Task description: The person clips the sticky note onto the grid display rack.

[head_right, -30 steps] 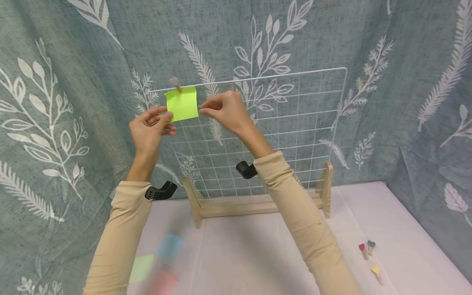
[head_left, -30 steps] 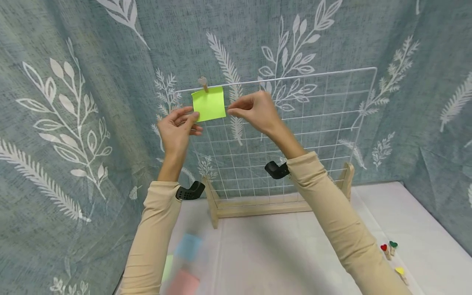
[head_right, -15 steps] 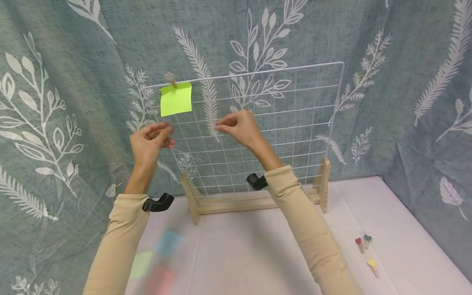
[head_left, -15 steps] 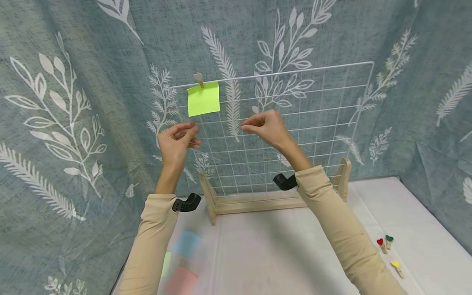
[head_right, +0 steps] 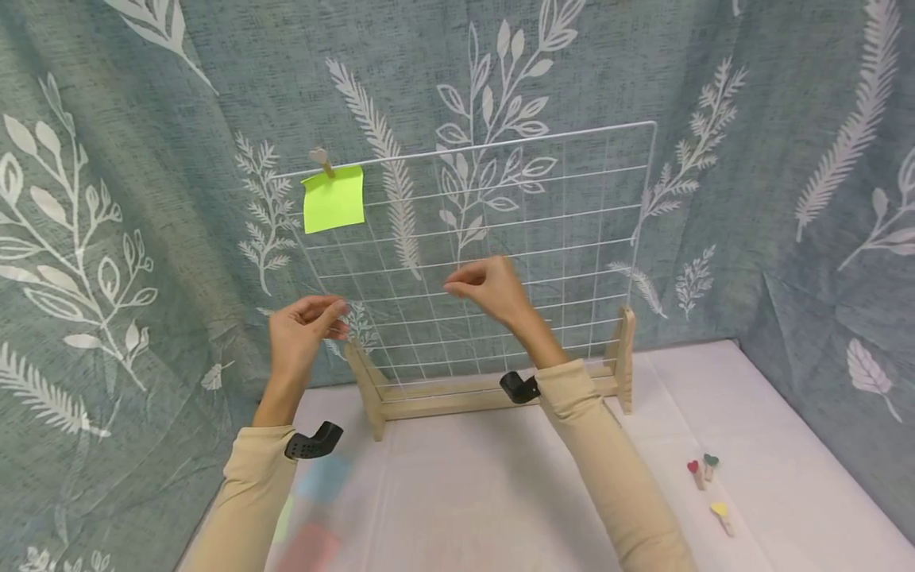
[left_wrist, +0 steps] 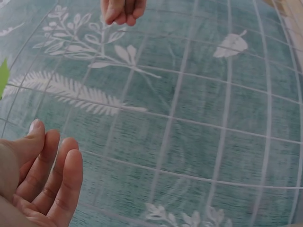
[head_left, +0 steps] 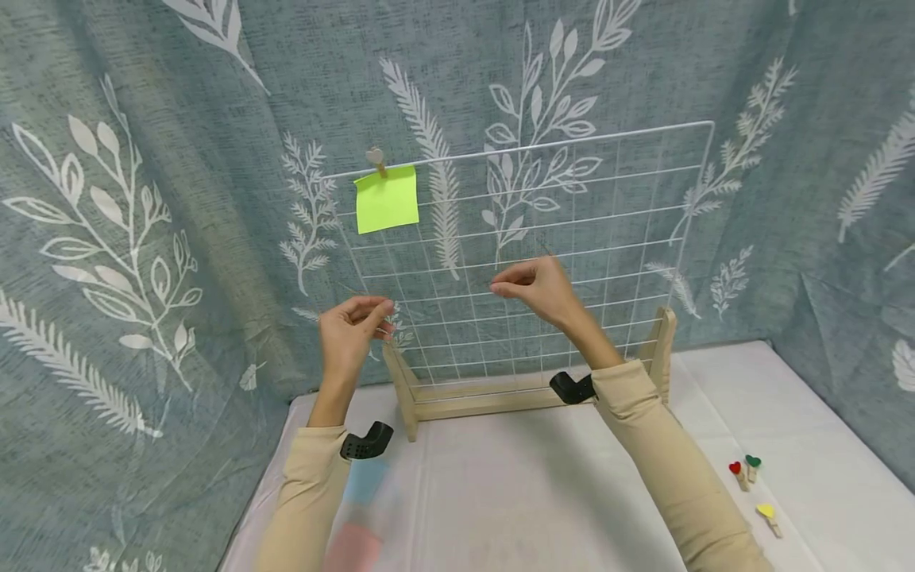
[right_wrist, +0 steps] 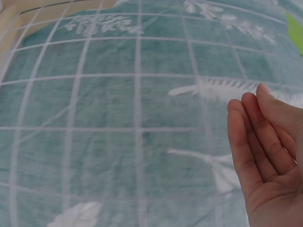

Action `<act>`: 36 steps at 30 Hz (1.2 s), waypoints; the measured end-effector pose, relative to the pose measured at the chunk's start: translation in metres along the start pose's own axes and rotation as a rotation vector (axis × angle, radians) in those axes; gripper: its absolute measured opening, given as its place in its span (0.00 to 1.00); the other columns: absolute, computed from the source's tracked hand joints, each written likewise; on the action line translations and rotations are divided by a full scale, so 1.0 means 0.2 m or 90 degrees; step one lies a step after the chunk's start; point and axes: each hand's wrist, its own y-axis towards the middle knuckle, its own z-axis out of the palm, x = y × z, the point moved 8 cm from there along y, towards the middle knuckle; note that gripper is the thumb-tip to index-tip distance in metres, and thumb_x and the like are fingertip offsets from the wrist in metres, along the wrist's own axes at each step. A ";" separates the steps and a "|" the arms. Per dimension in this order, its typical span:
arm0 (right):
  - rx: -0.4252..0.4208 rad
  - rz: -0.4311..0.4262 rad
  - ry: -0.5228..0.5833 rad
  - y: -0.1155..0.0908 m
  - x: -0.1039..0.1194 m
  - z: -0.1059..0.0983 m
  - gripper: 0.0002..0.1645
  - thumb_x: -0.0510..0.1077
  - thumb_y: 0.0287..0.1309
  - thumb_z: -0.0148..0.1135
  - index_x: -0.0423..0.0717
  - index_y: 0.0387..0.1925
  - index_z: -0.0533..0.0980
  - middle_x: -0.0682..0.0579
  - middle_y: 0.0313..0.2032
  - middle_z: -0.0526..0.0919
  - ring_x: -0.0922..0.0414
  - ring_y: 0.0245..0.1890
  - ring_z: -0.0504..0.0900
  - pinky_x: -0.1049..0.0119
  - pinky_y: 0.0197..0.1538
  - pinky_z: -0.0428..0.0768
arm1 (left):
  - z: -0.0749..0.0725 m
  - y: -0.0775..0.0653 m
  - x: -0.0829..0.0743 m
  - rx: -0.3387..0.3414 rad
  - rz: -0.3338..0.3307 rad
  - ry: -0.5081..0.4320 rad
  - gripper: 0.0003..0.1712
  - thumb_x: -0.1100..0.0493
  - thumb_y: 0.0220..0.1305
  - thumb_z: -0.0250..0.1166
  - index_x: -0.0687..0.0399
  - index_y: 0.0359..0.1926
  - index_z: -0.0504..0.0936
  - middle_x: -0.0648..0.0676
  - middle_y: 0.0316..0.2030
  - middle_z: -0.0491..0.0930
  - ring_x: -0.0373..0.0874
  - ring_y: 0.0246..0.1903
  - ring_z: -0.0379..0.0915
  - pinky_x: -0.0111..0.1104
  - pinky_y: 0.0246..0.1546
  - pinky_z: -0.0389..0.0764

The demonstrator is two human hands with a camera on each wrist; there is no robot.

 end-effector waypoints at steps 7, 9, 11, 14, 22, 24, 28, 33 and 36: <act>-0.004 0.039 0.031 -0.09 -0.15 -0.01 0.13 0.42 0.59 0.70 0.35 0.41 0.85 0.42 0.36 0.88 0.45 0.35 0.87 0.54 0.44 0.87 | 0.02 -0.11 0.13 0.009 -0.043 -0.012 0.15 0.63 0.62 0.69 0.75 0.42 0.82 0.47 0.25 0.85 0.43 0.20 0.81 0.33 0.23 0.87; -0.006 0.044 0.040 -0.11 -0.17 -0.01 0.13 0.42 0.59 0.70 0.34 0.40 0.85 0.41 0.36 0.88 0.46 0.35 0.87 0.51 0.45 0.87 | 0.01 -0.14 0.17 0.007 -0.064 -0.017 0.14 0.64 0.62 0.69 0.74 0.42 0.82 0.50 0.26 0.85 0.44 0.20 0.81 0.35 0.24 0.87; -0.004 0.045 0.051 -0.13 -0.19 -0.02 0.13 0.41 0.59 0.70 0.33 0.40 0.85 0.40 0.36 0.87 0.43 0.35 0.86 0.48 0.46 0.86 | 0.00 -0.17 0.21 0.004 -0.095 -0.013 0.15 0.63 0.63 0.69 0.74 0.43 0.82 0.51 0.27 0.86 0.43 0.21 0.81 0.36 0.25 0.87; 0.007 0.054 0.046 -0.17 -0.23 -0.02 0.13 0.41 0.59 0.70 0.34 0.40 0.85 0.40 0.36 0.87 0.43 0.36 0.86 0.48 0.46 0.86 | -0.02 -0.21 0.27 0.003 -0.142 -0.006 0.16 0.61 0.63 0.68 0.73 0.45 0.82 0.53 0.28 0.86 0.41 0.22 0.81 0.34 0.26 0.88; 0.045 0.069 0.009 -0.32 -0.34 -0.02 0.12 0.42 0.60 0.68 0.35 0.40 0.85 0.43 0.34 0.87 0.44 0.34 0.86 0.52 0.42 0.87 | -0.07 -0.31 0.40 0.023 -0.233 0.040 0.18 0.60 0.65 0.67 0.72 0.49 0.80 0.53 0.32 0.86 0.41 0.25 0.82 0.32 0.28 0.88; 0.050 0.072 0.007 -0.36 -0.37 -0.03 0.13 0.42 0.60 0.68 0.35 0.41 0.85 0.42 0.35 0.87 0.46 0.34 0.86 0.50 0.43 0.87 | -0.08 -0.33 0.43 0.039 -0.251 0.061 0.19 0.60 0.65 0.67 0.72 0.50 0.80 0.54 0.34 0.86 0.41 0.26 0.82 0.32 0.28 0.88; 0.046 0.092 -0.005 -0.44 -0.45 -0.07 0.15 0.45 0.61 0.68 0.36 0.42 0.85 0.44 0.37 0.87 0.51 0.35 0.86 0.52 0.44 0.87 | -0.10 -0.40 0.51 0.081 -0.285 0.097 0.19 0.60 0.66 0.67 0.71 0.51 0.80 0.59 0.39 0.86 0.43 0.29 0.83 0.33 0.30 0.88; 0.024 0.107 -0.004 -0.54 -0.56 -0.15 0.15 0.43 0.61 0.68 0.34 0.42 0.84 0.43 0.35 0.88 0.47 0.34 0.87 0.53 0.43 0.88 | -0.12 -0.45 0.59 0.139 -0.299 0.113 0.20 0.59 0.65 0.67 0.71 0.53 0.80 0.61 0.42 0.85 0.48 0.33 0.83 0.35 0.31 0.89; 0.033 0.105 0.002 -0.58 -0.60 -0.17 0.15 0.41 0.61 0.67 0.31 0.42 0.83 0.42 0.34 0.87 0.40 0.35 0.85 0.51 0.42 0.87 | -0.14 -0.46 0.62 0.148 -0.295 0.126 0.19 0.60 0.65 0.67 0.70 0.52 0.81 0.61 0.41 0.85 0.48 0.33 0.83 0.35 0.31 0.88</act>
